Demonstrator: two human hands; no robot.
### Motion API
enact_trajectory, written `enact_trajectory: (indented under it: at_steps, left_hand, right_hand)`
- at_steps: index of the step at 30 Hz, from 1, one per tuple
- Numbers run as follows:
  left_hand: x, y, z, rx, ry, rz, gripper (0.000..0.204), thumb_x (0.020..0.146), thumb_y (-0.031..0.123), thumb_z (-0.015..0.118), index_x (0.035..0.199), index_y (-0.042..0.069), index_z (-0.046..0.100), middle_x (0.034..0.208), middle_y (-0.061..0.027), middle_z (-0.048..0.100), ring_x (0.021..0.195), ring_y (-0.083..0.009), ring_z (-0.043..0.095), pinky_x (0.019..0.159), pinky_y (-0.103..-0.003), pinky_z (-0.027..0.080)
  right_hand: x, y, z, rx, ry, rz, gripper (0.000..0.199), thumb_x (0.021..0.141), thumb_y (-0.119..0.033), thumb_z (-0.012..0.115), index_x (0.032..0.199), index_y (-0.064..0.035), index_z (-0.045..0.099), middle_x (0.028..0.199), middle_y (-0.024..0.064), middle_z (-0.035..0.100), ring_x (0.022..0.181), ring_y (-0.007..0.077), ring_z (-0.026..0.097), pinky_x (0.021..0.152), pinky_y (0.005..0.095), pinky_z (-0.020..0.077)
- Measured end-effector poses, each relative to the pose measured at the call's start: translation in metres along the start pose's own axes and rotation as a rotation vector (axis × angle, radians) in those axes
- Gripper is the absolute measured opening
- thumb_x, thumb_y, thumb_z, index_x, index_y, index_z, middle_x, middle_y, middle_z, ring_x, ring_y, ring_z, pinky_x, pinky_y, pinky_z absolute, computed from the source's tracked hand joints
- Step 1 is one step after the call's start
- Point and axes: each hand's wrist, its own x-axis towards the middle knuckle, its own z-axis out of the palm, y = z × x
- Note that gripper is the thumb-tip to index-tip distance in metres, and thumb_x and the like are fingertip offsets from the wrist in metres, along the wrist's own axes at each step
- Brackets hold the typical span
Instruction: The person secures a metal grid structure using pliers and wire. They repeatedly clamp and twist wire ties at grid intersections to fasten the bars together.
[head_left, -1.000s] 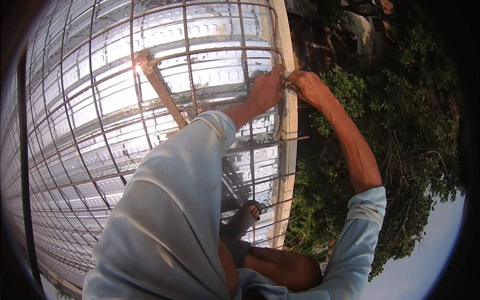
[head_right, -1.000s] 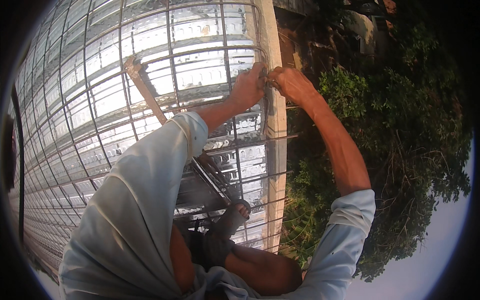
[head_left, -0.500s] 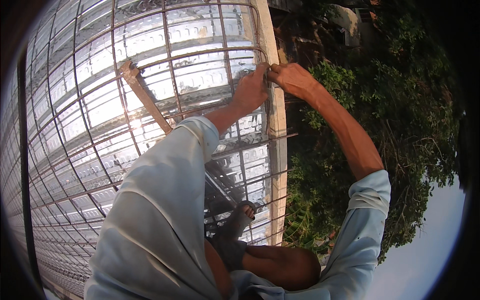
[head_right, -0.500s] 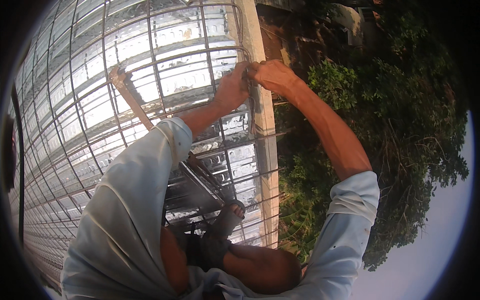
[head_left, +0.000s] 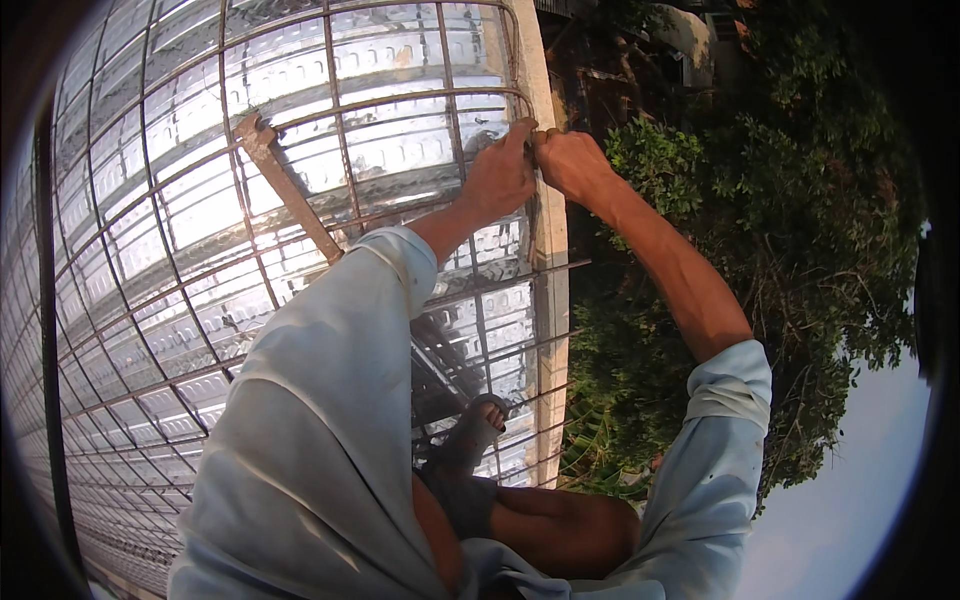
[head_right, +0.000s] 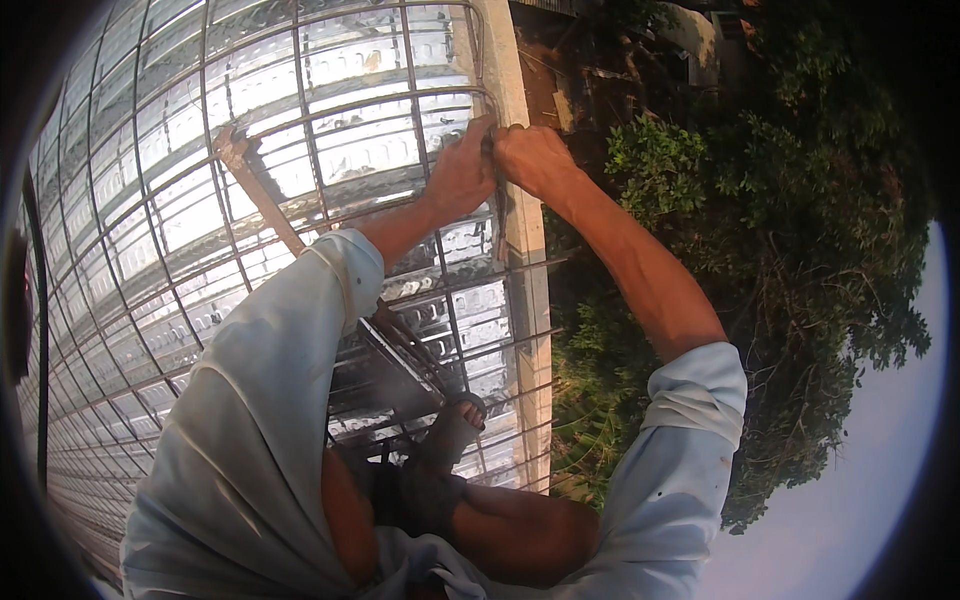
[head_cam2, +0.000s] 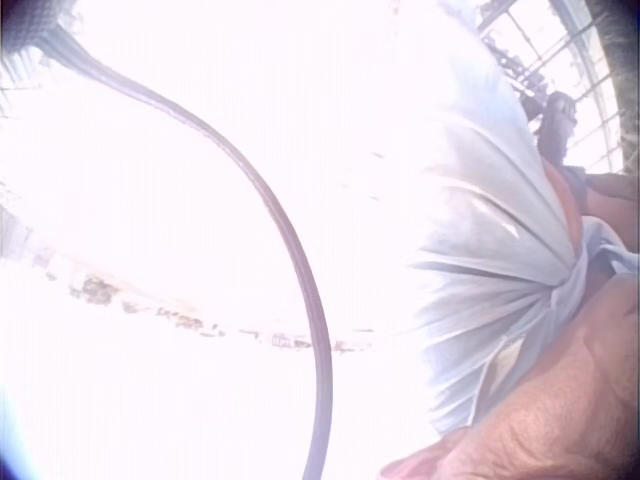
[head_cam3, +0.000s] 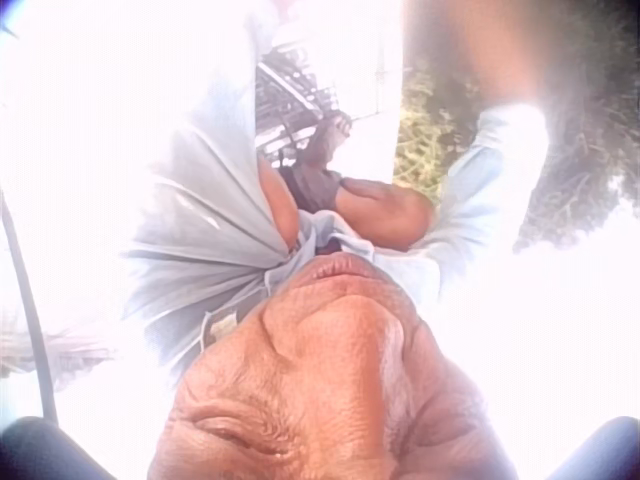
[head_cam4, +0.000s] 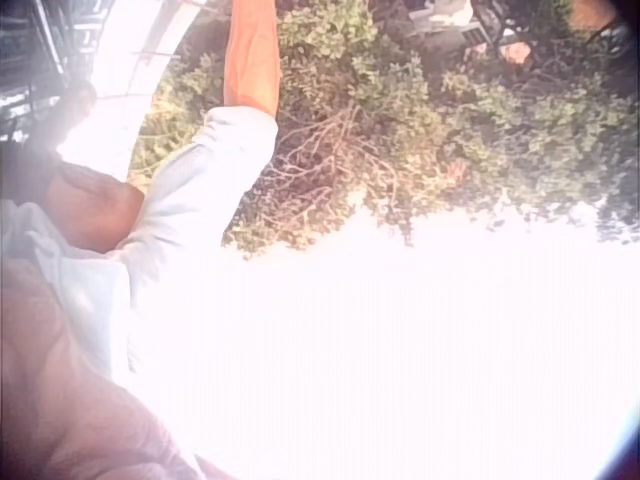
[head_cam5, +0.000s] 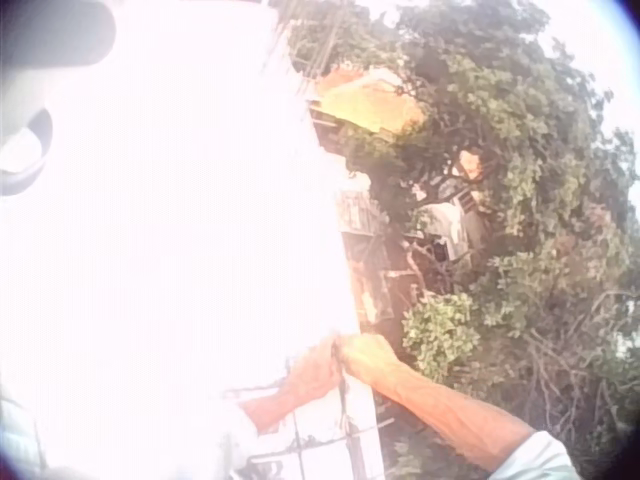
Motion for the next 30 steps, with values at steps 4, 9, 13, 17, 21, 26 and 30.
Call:
enact_trajectory:
  at_steps: [4, 9, 13, 17, 21, 26, 30]
  left_hand:
    - [0.0, -0.001, 0.0, 0.008, 0.072, 0.025, 0.053, 0.084, -0.001, 0.052, 0.134, 0.003, 0.039, 0.107, -0.0321, 0.063, 0.092, -0.0506, 0.063, 0.08, -0.058, 0.051]
    - [0.003, -0.001, 0.001, -0.049, 0.07, 0.028, 0.052, 0.084, -0.002, 0.053, 0.133, 0.004, 0.04, 0.106, -0.0308, 0.062, 0.09, -0.0499, 0.063, 0.079, -0.056, 0.052]
    - [0.002, -0.001, 0.0, -0.043, -0.024, -0.004, 0.055, 0.082, -0.001, 0.056, 0.134, 0.006, 0.04, 0.1, -0.0279, 0.063, 0.089, -0.0481, 0.064, 0.078, -0.054, 0.053]
    - [0.0, -0.002, 0.001, -0.016, -0.064, -0.006, 0.059, 0.079, 0.0, 0.06, 0.134, 0.007, 0.04, 0.1, -0.0269, 0.064, 0.09, -0.0474, 0.064, 0.079, -0.054, 0.053]
    - [-0.002, -0.003, 0.002, -0.037, -0.043, 0.034, 0.06, 0.077, 0.001, 0.062, 0.133, 0.009, 0.041, 0.102, -0.0269, 0.065, 0.092, -0.0476, 0.064, 0.08, -0.054, 0.053]
    - [-0.003, -0.003, 0.007, 0.071, -0.02, 0.021, 0.055, 0.079, 0.002, 0.061, 0.131, 0.011, 0.044, 0.105, -0.0249, 0.066, 0.093, -0.0472, 0.065, 0.081, -0.053, 0.054]
    - [-0.002, -0.04, 0.021, 0.14, -0.091, 0.056, 0.027, 0.092, 0.015, 0.052, 0.115, 0.002, 0.052, 0.104, -0.0279, 0.061, 0.097, -0.0477, 0.059, 0.084, -0.055, 0.047]
  right_hand:
    - [-0.002, -0.022, 0.012, 0.152, 0.093, 0.359, 0.016, 0.085, -0.01, 0.057, 0.085, 0.0033, 0.066, 0.084, 0.0263, 0.069, 0.085, 0.0432, 0.071, 0.073, 0.0476, 0.057]
    - [0.019, -0.008, 0.025, 0.941, 0.042, 0.979, 0.015, 0.084, -0.008, 0.055, 0.08, 0.0045, 0.062, 0.076, 0.0227, 0.067, 0.062, 0.0351, 0.066, 0.055, 0.0456, 0.0503]
    - [0.017, -0.005, 0.025, 1.476, 0.055, 1.212, 0.023, 0.089, -0.014, 0.057, 0.074, 0.0033, 0.058, 0.068, 0.0154, 0.062, 0.051, 0.0277, 0.056, 0.045, 0.0416, 0.0389]
    - [-0.018, -0.012, 0.033, 1.342, 0.187, 1.112, 0.029, 0.092, -0.023, 0.061, 0.085, 0.0049, 0.064, 0.072, 0.0234, 0.065, 0.059, 0.0351, 0.063, 0.055, 0.0453, 0.0473]
    - [-0.08, -0.068, 0.035, 0.856, 0.244, 0.724, 0.035, 0.097, -0.029, 0.059, 0.093, 0.0043, 0.068, 0.067, 0.0192, 0.063, 0.061, 0.029, 0.064, 0.059, 0.0416, 0.0492]
    - [-0.143, -0.186, 0.061, 0.753, 0.095, 0.281, 0.036, 0.091, -0.029, 0.069, 0.112, 0.0004, 0.064, 0.092, 0.0184, 0.067, 0.078, 0.0355, 0.069, 0.068, 0.0436, 0.0555]
    - [-0.152, -0.24, 0.082, 0.689, 0.316, 0.079, 0.058, 0.083, -0.035, 0.078, 0.123, 0.0004, 0.057, 0.108, 0.0185, 0.064, 0.09, 0.0342, 0.067, 0.076, 0.043, 0.0562]
